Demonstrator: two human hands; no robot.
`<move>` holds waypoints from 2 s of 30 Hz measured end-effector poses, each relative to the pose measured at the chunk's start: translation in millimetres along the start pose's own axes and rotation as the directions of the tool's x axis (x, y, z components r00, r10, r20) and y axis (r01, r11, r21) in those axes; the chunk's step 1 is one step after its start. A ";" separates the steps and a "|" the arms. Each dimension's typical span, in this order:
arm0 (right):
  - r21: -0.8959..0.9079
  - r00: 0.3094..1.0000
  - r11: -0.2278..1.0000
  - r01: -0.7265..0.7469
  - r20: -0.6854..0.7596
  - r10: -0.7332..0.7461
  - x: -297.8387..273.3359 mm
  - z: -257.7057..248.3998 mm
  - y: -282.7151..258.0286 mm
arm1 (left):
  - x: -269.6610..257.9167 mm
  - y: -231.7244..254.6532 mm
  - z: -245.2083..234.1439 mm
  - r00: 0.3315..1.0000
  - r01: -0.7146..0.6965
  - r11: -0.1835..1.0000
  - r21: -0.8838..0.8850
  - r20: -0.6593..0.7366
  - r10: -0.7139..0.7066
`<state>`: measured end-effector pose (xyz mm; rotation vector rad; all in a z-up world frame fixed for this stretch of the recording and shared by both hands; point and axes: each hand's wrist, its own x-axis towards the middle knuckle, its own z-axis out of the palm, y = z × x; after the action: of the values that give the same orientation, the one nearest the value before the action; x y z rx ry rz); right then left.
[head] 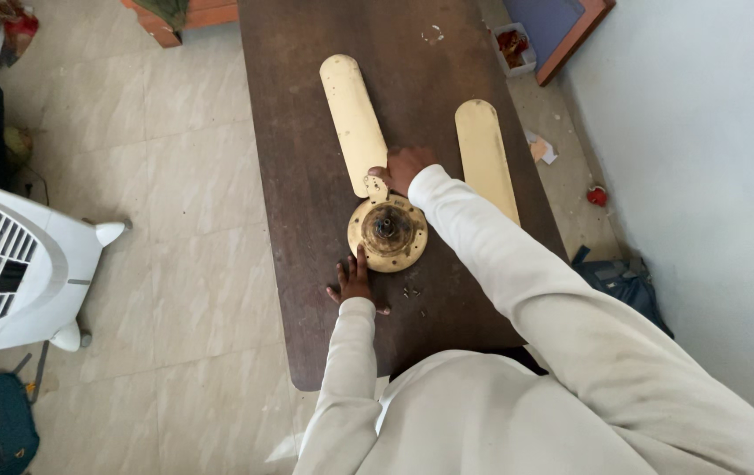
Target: The person attaches two fan blades to a fan motor hub on a table using a screwdriver. They align each blade, insert screws, and tighten them to secure the blades to the hub.
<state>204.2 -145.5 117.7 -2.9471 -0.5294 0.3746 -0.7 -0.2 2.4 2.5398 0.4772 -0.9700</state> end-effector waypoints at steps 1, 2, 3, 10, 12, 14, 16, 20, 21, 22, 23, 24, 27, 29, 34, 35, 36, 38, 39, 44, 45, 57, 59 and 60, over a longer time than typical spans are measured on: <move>0.009 1.000 1.000 0.003 -0.022 -0.003 1.1 1.8 0.7 | -0.9 0.1 -0.6 1.000 -0.011 1.000 -0.005 -0.013 0.011; -0.013 0.997 0.999 0.047 -0.065 -0.048 3.6 5.1 2.7 | -1.2 0.1 -1.1 0.999 -0.023 1.000 -0.009 -0.026 0.023; -0.034 0.990 0.996 0.086 -0.107 -0.089 8.1 11.1 6.1 | -0.6 -0.7 0.5 0.999 -0.036 0.999 -0.010 -0.036 0.035; 0.305 0.951 0.903 0.304 -0.048 -0.304 23.6 35.5 19.4 | 1.7 1.6 -2.0 1.000 -0.012 1.000 0.007 -0.007 0.012; 0.266 0.975 0.938 0.223 -0.048 -0.218 20.7 32.8 11.3 | -1.5 -0.7 0.8 1.000 -0.013 1.000 0.001 -0.019 0.013; 0.176 0.987 0.973 0.152 -0.077 -0.141 14.8 24.0 5.2 | -2.5 -0.5 1.5 1.000 -0.008 1.000 -0.008 -0.006 0.008; 0.031 0.986 0.995 0.093 -0.145 -0.088 9.4 8.6 -0.3 | -1.2 2.5 -2.7 1.000 -0.011 1.000 -0.015 -0.005 0.011; -0.045 0.999 0.998 -0.044 0.022 0.045 1.9 -7.5 -8.2 | -5.8 -0.5 -2.2 1.000 -0.013 1.000 -0.011 0.000 0.013; -0.058 0.997 0.996 -0.068 0.043 0.071 2.5 -8.3 -7.6 | -5.7 0.3 -2.5 1.000 -0.017 1.000 -0.011 -0.002 0.017; -0.072 0.993 0.993 -0.091 0.064 0.096 3.8 -7.7 -6.2 | -5.6 1.1 -2.7 1.000 -0.018 1.000 -0.015 -0.006 0.018; -0.022 0.999 0.999 -0.047 -0.018 0.047 4.6 -4.2 -4.5 | -5.5 0.6 -2.8 1.000 -0.017 1.000 -0.020 -0.010 0.017; 0.025 0.995 1.000 0.001 -0.103 0.002 4.7 0.9 -2.1 | -5.3 0.1 -2.8 1.000 -0.016 1.000 -0.024 -0.015 0.015; 0.161 0.975 0.982 0.102 -0.213 -0.066 8.7 12.2 6.8 | -3.9 -0.5 -3.8 1.000 -0.019 0.999 -0.033 -0.013 0.019; 0.254 0.977 0.958 0.133 -0.196 -0.084 7.9 17.2 9.9 | -3.6 -0.1 -2.5 1.000 -0.015 1.000 -0.023 -0.006 0.015; 0.156 0.992 0.983 0.096 -0.099 -0.081 2.8 7.6 6.5 | -1.9 0.5 -2.5 1.000 -0.012 1.000 -0.006 0.004 0.012; 0.131 0.995 0.989 0.069 -0.082 -0.059 0.8 7.0 4.5 | -2.8 -0.9 -0.8 1.000 -0.020 1.000 -0.009 -0.012 0.020; 0.106 0.997 0.993 0.043 -0.067 -0.037 0.0 6.5 3.0 | -3.9 -2.2 1.2 0.999 -0.029 1.000 -0.012 -0.027 0.028; 0.055 0.997 0.998 0.037 -0.062 -0.034 0.9 5.9 3.6 | -2.8 -1.6 1.4 1.000 -0.020 1.000 -0.007 -0.019 0.020; 0.030 0.996 0.998 0.060 -0.070 -0.057 3.2 6.1 4.2 | -1.4 -0.6 -0.1 1.000 -0.017 1.000 -0.005 -0.018 0.017; -0.107 0.937 0.963 0.249 -0.225 -0.267 17.0 17.4 13.8 | -1.5 -1.2 2.8 0.999 -0.036 0.998 -0.055 -0.043 0.033; -0.068 0.931 0.951 0.301 -0.196 -0.309 18.0 20.4 16.6 | -1.2 -2.0 3.6 0.998 -0.038 0.998 -0.059 -0.043 0.036; 0.063 0.994 0.993 0.104 0.026 -0.106 21.5 10.6 9.2 | 0.0 -1.1 -1.1 1.000 -0.016 1.000 0.002 0.012 0.016; 0.036 0.993 0.996 0.079 0.082 -0.082 21.0 9.5 7.1 | -1.4 -2.3 -0.6 1.000 -0.020 1.000 -0.007 0.007 0.020; 0.030 0.991 0.997 0.077 0.110 -0.080 21.9 9.4 7.8 | -1.0 -2.2 -0.8 1.000 -0.023 1.000 -0.012 0.004 0.023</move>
<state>224.2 -144.2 102.5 -2.8825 -0.6464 0.5349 -1.9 1.9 3.1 2.5263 0.4499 -0.9609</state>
